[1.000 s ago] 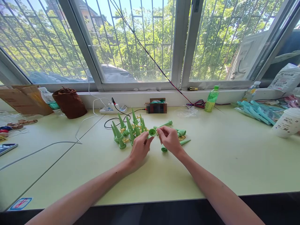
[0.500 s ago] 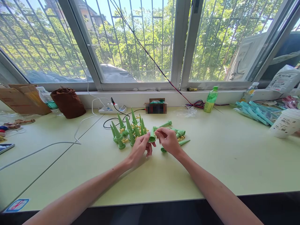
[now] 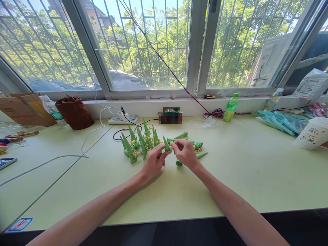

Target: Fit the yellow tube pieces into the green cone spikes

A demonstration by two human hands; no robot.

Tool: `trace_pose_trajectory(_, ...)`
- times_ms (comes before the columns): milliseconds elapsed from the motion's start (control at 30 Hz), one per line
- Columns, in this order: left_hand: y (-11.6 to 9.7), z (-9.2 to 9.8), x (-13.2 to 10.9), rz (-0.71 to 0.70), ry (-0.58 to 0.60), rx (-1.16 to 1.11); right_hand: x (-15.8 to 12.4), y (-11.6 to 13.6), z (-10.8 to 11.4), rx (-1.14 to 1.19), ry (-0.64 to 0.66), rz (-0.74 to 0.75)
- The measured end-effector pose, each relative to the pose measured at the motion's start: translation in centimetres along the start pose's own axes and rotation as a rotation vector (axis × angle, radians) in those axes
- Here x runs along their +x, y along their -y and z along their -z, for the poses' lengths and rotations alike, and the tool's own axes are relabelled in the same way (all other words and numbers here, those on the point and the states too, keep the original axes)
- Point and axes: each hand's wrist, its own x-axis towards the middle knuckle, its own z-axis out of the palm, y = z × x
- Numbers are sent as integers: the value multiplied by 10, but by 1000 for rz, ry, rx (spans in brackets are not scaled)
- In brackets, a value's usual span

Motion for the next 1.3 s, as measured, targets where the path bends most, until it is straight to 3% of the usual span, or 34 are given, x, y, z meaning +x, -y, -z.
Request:
trace_pose_trajectory(100,-2,2,0,-86,-35,86,0,3,0,79,31,-65)
trace_pose_trajectory(200,-3,1,-1,-81,-46,88,1,6,0,131,35,-107)
trace_pose_trajectory(567,-2,-8,-3,151,-62,-175,1,-2,0,5,51,-42)
trace_pose_trajectory(833,1,-9,-2,407,74,-509,3,-9,5,-157,120,95)
trace_pose_trajectory(967,-1,-8,1,502,79,-665,3,-9,6,-189,137,163)
trace_pose_trajectory(1300,-4,-4,2,352,66,-503,2,-5,5,-194,100,173)
